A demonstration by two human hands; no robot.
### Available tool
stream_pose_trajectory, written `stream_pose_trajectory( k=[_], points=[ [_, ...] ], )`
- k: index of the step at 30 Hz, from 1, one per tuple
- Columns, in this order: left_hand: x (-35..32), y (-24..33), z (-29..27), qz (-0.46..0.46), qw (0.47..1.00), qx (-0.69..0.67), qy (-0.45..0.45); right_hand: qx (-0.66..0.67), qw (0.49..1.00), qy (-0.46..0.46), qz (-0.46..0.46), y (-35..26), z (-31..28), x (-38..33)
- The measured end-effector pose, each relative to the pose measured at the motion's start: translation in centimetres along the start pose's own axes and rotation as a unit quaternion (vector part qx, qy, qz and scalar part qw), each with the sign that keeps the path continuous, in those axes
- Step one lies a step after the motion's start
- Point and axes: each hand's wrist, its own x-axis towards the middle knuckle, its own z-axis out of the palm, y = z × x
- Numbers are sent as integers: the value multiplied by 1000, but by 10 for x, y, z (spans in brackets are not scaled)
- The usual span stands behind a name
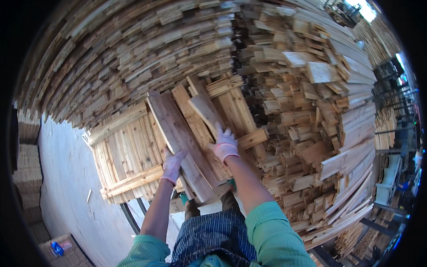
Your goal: The person stacks several small wooden planks onto a larger wooden structure by hand, moving them from one pile to another.
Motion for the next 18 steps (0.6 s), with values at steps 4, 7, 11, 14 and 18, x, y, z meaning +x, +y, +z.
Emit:
stream_pose_trajectory(
  k=[4,7,11,14,18],
  points=[
    [-18,-14,-70,-68,992,-92,-43,57,997,-50,-32,38,-8,31],
    [-40,-16,-93,-21,992,-108,-56,61,996,-57,-16,57,-1,60],
    [-32,19,-44,-70,985,158,1,121,991,40,-45,76,25,72],
    [31,-42,2,67,958,277,39,101,993,48,-38,40,17,55],
    [45,-21,12,24,959,278,53,55,992,108,15,37,-6,27]
  ],
)
